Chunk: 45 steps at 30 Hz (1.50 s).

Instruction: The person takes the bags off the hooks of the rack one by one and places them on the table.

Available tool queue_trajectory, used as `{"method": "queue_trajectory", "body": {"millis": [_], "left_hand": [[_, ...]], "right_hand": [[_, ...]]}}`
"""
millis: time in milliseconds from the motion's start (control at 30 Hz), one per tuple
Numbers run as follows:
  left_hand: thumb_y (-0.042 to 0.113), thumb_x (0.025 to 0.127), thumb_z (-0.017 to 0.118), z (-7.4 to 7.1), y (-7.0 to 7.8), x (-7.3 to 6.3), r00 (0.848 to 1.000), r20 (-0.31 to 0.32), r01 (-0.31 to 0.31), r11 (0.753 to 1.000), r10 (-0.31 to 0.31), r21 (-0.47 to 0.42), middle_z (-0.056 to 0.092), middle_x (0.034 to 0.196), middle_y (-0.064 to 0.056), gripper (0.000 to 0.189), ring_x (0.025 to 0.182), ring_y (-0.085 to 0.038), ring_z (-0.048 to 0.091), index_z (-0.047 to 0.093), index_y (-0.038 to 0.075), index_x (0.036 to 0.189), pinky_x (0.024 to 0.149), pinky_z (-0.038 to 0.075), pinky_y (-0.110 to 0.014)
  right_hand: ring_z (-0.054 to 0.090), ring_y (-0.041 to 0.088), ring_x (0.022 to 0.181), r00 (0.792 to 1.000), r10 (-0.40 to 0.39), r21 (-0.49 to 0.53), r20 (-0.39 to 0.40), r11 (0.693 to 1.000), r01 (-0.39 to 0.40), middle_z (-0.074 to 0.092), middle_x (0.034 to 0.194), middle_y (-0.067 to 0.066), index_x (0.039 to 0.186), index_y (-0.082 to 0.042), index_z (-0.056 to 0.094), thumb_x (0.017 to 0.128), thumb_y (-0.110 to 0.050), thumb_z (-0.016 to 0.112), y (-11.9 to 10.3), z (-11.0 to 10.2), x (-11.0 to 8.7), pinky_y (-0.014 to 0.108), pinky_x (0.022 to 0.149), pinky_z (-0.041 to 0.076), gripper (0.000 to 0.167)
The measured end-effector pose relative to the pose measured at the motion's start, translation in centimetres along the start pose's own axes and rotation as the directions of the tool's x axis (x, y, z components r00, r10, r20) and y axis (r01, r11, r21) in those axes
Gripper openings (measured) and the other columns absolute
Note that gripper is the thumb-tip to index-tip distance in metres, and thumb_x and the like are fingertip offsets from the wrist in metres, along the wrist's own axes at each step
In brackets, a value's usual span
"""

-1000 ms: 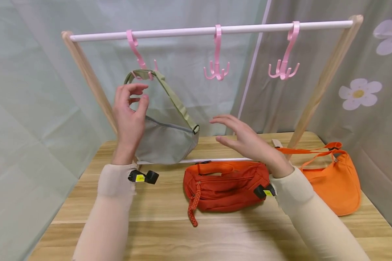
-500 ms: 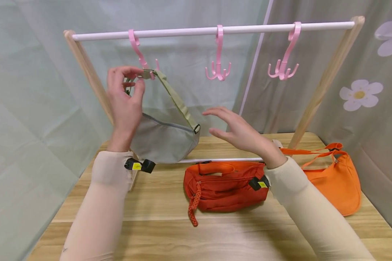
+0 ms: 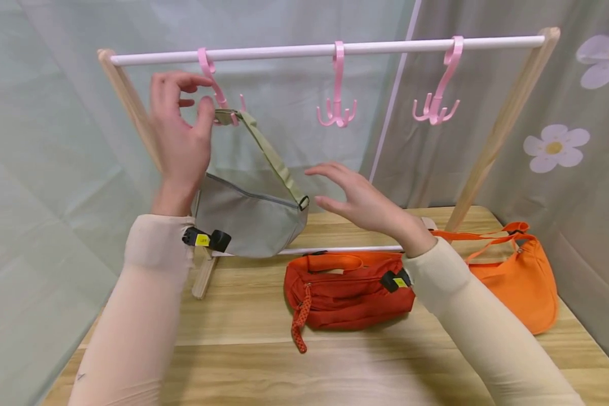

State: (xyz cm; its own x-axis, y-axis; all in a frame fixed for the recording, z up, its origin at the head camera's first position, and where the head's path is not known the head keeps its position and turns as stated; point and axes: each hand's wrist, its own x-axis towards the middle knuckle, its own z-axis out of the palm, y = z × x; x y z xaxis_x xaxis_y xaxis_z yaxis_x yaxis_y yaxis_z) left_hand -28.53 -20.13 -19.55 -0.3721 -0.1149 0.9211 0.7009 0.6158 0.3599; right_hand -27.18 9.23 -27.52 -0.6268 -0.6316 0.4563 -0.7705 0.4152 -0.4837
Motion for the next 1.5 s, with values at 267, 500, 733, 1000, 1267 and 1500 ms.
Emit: {"method": "queue_trajectory", "body": {"millis": [267, 500, 733, 1000, 1267, 1500], "left_hand": [[0.007, 0.099, 0.057, -0.3, -0.2, 1.8, 0.991, 0.042, -0.127, 0.986, 0.123, 0.103, 0.063, 0.135, -0.006, 0.034, 0.131, -0.012, 0.049, 0.071, 0.007, 0.129, 0.113, 0.032, -0.027], [0.02, 0.102, 0.059, -0.5, -0.6, 3.0, 0.977, 0.165, -0.164, 0.966, 0.133, 0.198, 0.056, 0.15, -0.005, 0.04, 0.143, -0.018, 0.041, 0.065, 0.012, 0.142, 0.121, 0.021, -0.031], [0.026, 0.104, 0.065, -0.6, -1.3, 3.7, 0.957, 0.264, -0.186, 0.949, 0.117, 0.254, 0.049, 0.157, -0.006, 0.049, 0.149, -0.022, 0.035, 0.057, 0.012, 0.15, 0.124, 0.013, -0.035], [0.031, 0.107, 0.06, -0.7, -1.6, 4.1, 0.938, 0.337, -0.201, 0.923, 0.083, 0.33, 0.048, 0.158, -0.006, 0.052, 0.15, -0.023, 0.036, 0.05, 0.014, 0.155, 0.126, 0.001, -0.035], [0.031, 0.11, 0.053, -0.4, -1.0, 4.3, 0.938, 0.346, -0.15, 0.908, 0.006, 0.39, 0.05, 0.157, -0.003, 0.048, 0.148, -0.02, 0.039, 0.05, 0.018, 0.156, 0.126, -0.001, -0.034], [0.031, 0.107, 0.055, -0.3, -0.7, 4.5, 0.944, 0.328, -0.108, 0.915, -0.027, 0.388, 0.054, 0.152, -0.004, 0.048, 0.145, -0.021, 0.042, 0.053, 0.019, 0.154, 0.125, 0.001, -0.033]], "right_hand": [[0.043, 0.023, 0.144, 1.0, -0.006, -0.006, 0.003, 1.0, 0.006, 0.05, 0.154, 0.008, 0.151, -0.009, 0.051, 0.104, -0.019, 0.067, -0.4, -0.2, 1.2, 0.043, 0.121, 0.032, 0.051], [0.042, 0.022, 0.145, 1.0, 0.009, -0.005, 0.016, 1.0, -0.009, 0.049, 0.154, 0.007, 0.152, -0.009, 0.051, 0.104, -0.02, 0.067, -0.4, -0.4, 1.8, 0.042, 0.121, 0.032, 0.052], [0.042, 0.022, 0.145, 1.0, -0.002, 0.003, 0.023, 1.0, 0.002, 0.05, 0.154, 0.008, 0.151, -0.008, 0.051, 0.105, -0.02, 0.065, 0.0, 0.0, 2.4, 0.04, 0.121, 0.031, 0.05], [0.042, 0.021, 0.145, 0.999, 0.008, 0.016, 0.034, 1.0, -0.008, 0.049, 0.155, 0.007, 0.152, -0.009, 0.05, 0.105, -0.019, 0.065, 0.0, 0.2, 2.5, 0.041, 0.121, 0.031, 0.051], [0.041, 0.022, 0.146, 0.998, 0.034, 0.018, 0.043, 0.999, -0.035, 0.048, 0.156, 0.006, 0.153, -0.01, 0.049, 0.105, -0.019, 0.065, 0.1, 0.2, 2.6, 0.041, 0.121, 0.031, 0.051], [0.042, 0.023, 0.146, 0.998, 0.046, 0.014, 0.037, 0.999, -0.047, 0.048, 0.155, 0.005, 0.153, -0.012, 0.049, 0.105, -0.02, 0.064, 0.3, 0.3, 3.0, 0.041, 0.121, 0.032, 0.051]]}}
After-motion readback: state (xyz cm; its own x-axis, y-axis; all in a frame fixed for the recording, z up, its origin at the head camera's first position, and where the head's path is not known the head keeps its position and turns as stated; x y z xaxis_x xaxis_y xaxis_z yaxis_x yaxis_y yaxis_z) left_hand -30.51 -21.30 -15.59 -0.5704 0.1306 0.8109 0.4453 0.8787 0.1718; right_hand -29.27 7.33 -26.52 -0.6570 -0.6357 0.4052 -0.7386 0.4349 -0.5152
